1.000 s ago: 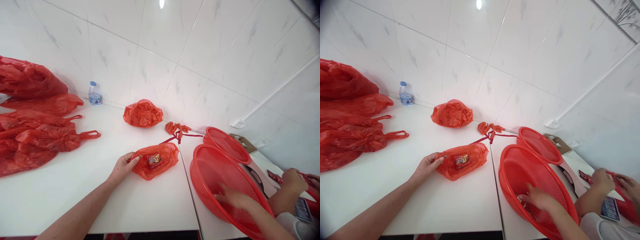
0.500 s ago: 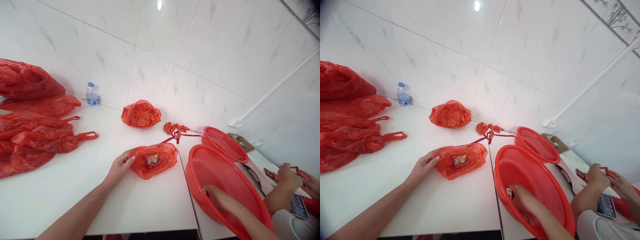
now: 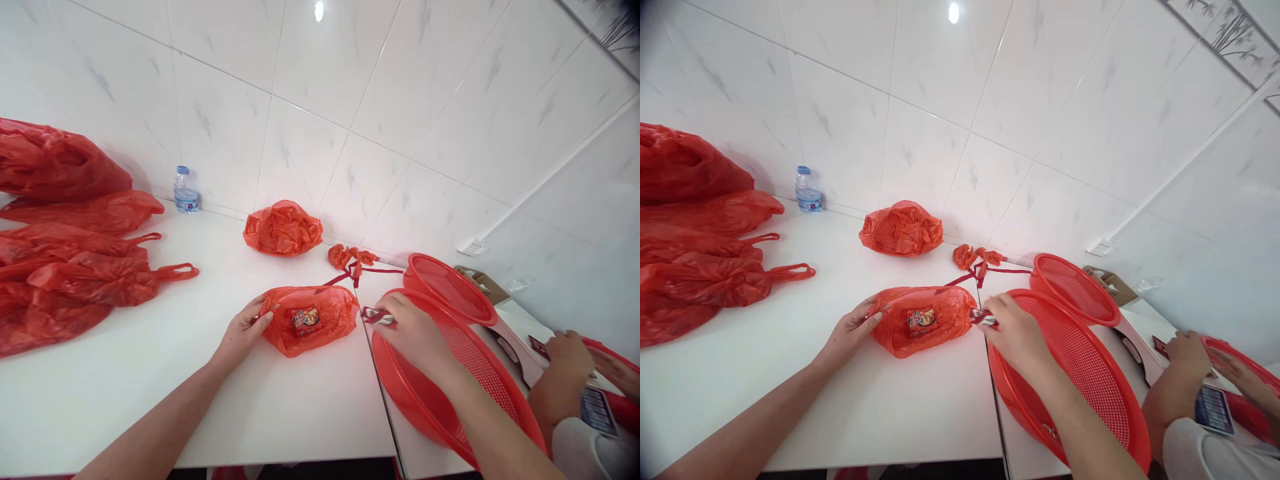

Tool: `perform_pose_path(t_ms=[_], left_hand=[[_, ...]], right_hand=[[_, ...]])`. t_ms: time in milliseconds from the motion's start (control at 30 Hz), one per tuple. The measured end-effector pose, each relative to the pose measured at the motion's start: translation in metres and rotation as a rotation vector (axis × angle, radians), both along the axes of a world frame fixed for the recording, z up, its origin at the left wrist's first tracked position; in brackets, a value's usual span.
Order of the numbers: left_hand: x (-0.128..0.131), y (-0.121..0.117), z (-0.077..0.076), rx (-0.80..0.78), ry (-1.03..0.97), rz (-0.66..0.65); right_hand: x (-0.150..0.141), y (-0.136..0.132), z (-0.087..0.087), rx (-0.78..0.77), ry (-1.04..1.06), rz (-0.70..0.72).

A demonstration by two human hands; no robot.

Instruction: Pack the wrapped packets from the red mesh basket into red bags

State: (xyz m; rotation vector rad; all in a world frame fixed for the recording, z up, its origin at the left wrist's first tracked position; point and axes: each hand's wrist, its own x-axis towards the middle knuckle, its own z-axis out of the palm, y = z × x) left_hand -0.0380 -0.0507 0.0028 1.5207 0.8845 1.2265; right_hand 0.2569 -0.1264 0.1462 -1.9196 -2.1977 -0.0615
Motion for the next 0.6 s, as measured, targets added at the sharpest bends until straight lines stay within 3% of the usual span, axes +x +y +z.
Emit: perform_pose_path(t_ms=[133,267,467,600], left_hand=[[-0.001,0.001,-0.005,0.011,0.022,0.017],[-0.002,0.002,-0.007,-0.004,0.015,0.022],[0.0,0.0,-0.003,-0.02,-0.043,-0.048],[0.003,0.0,-0.003,-0.057,-0.044,-0.043]], right_hand=[[-0.054,0.031,-0.011,-0.073,0.012,0.139],[-0.068,0.045,-0.012,-0.103,0.074,0.177],[-0.03,0.004,0.008,-0.068,0.113,-0.031],[0.011,-0.041,-0.011,-0.087,0.021,-0.209]])
